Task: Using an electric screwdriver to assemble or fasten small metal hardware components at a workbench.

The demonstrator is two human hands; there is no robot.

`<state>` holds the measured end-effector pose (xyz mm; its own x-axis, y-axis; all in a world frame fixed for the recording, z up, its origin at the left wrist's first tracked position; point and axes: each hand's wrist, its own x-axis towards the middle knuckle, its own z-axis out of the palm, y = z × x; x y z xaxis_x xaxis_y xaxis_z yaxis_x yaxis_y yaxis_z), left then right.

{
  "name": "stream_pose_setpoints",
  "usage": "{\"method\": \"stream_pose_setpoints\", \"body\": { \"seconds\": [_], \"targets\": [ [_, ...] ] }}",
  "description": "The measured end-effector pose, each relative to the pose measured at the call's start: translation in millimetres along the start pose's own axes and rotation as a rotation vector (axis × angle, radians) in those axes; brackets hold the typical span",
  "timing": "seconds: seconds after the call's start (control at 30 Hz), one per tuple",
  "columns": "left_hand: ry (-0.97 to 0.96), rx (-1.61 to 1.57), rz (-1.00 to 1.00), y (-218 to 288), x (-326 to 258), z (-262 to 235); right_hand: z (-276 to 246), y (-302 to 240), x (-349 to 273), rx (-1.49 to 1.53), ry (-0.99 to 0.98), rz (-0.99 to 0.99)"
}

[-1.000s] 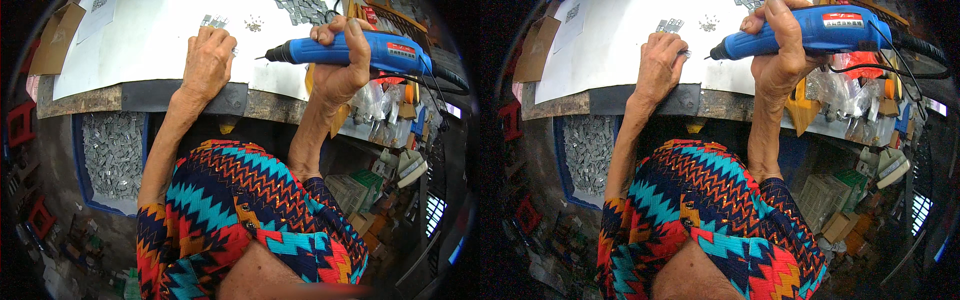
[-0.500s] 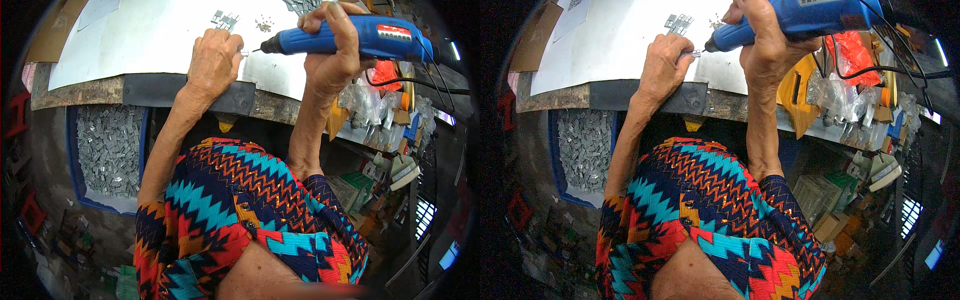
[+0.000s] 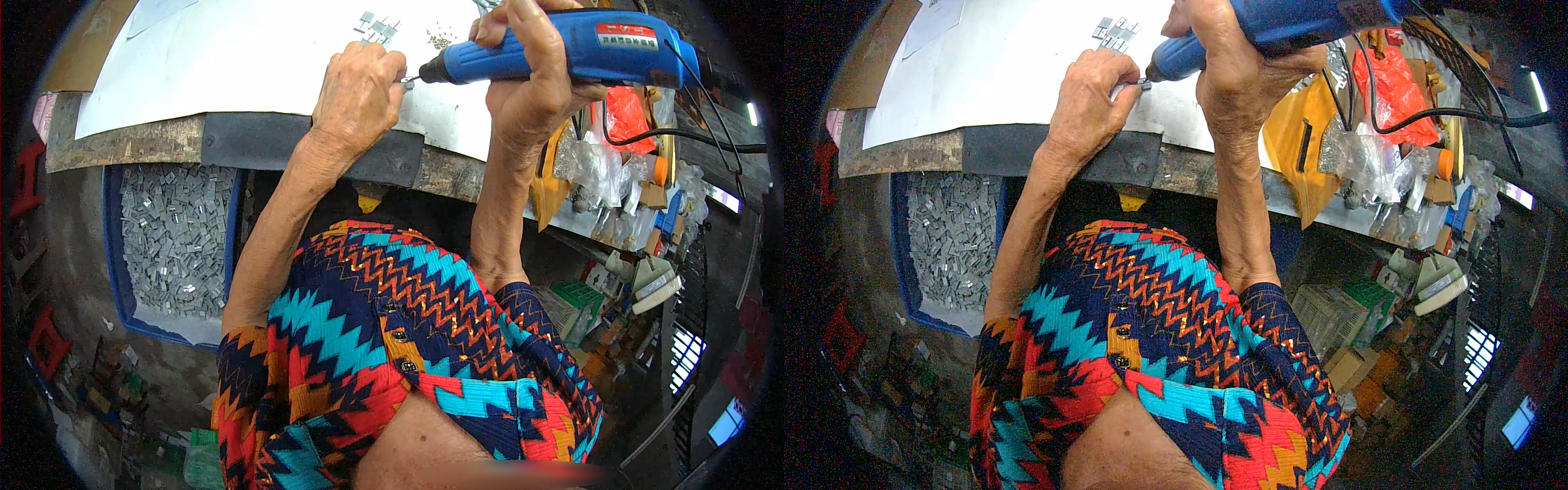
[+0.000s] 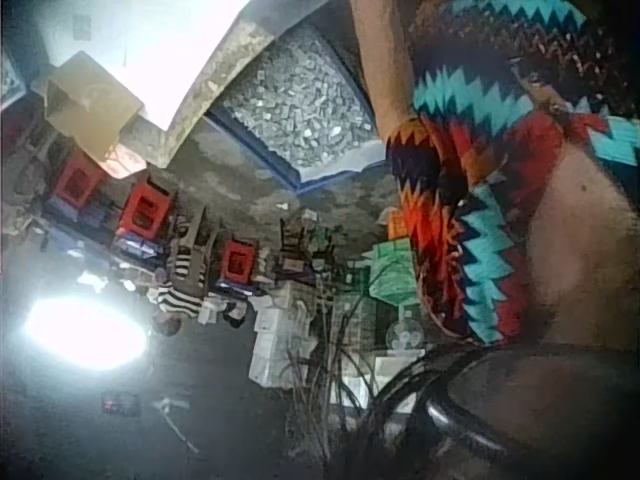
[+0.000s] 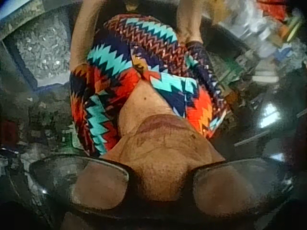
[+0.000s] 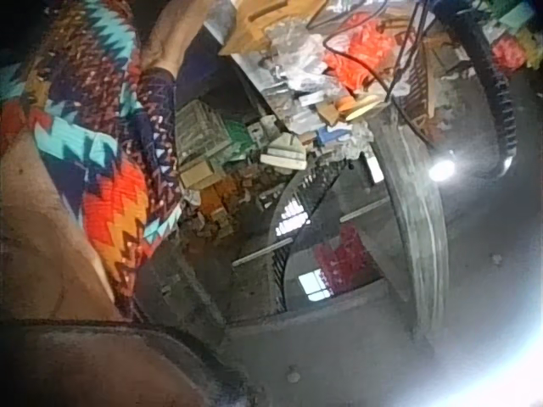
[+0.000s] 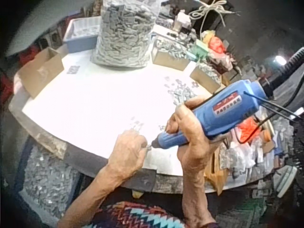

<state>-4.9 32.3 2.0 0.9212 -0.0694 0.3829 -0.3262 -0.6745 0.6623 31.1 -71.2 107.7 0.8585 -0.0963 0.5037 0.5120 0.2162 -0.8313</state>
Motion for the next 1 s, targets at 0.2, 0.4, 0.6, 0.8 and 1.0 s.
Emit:
{"method": "stream_pose_setpoints", "body": {
  "seconds": [0.2,0.4,0.6,0.8,1.0],
  "targets": [
    [0.005,0.001,-0.006,-1.8,-1.6,0.2,0.4,4.5,1.0,-0.023,0.010,0.022],
    [0.005,-0.008,0.000,-1.0,-0.4,1.5,-0.3,5.7,0.8,0.001,-0.023,0.016],
    [-0.002,-0.018,0.004,1.3,1.9,1.1,-5.1,7.7,3.0,0.007,-0.075,-0.022],
    [0.014,-0.001,-0.007,-3.7,-3.3,1.2,0.0,11.8,-0.7,-0.021,-0.051,0.008],
    [0.004,-0.005,-0.029,0.4,0.4,2.5,0.9,4.1,-1.6,-0.116,-0.131,-0.055]
  ]
}}
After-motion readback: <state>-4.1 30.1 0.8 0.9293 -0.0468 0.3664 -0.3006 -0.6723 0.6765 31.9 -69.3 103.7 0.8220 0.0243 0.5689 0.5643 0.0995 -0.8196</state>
